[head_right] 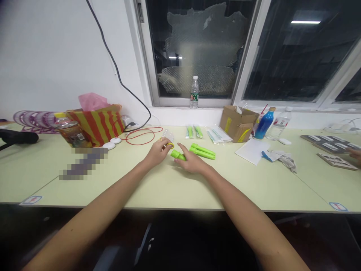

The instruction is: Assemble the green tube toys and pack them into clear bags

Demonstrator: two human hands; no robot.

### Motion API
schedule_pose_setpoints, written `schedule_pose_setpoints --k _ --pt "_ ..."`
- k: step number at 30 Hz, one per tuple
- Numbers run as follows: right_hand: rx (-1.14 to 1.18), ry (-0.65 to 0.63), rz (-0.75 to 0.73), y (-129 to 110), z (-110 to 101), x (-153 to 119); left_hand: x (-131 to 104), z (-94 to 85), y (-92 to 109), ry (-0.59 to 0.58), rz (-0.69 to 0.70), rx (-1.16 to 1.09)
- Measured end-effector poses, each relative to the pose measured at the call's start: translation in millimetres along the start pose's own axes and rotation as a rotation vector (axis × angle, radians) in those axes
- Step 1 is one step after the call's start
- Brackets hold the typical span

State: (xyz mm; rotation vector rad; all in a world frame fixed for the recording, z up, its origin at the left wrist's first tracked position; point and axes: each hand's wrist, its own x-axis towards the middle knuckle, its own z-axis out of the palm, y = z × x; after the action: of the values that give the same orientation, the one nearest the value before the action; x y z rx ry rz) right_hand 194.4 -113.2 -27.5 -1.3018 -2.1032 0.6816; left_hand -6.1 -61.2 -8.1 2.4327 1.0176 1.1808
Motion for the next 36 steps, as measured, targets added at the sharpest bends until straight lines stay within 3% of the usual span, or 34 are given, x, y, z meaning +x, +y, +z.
schedule_pose_setpoints --k 9,16,25,36 --pt "-0.008 0.012 -0.106 -2.0 -2.0 0.4 2.4 8.1 2.5 0.01 -0.101 -0.152" --pt "-0.014 0.057 -0.108 0.2 -6.9 0.5 2.6 -0.4 4.9 -0.105 -0.17 -0.466" --pt "-0.025 0.072 -0.052 -2.6 -7.5 -0.3 0.2 1.7 3.2 -0.055 -0.06 -0.167" --pt "-0.079 0.166 -0.083 1.2 -6.7 2.1 0.9 4.9 6.1 -0.062 -0.126 -0.373"
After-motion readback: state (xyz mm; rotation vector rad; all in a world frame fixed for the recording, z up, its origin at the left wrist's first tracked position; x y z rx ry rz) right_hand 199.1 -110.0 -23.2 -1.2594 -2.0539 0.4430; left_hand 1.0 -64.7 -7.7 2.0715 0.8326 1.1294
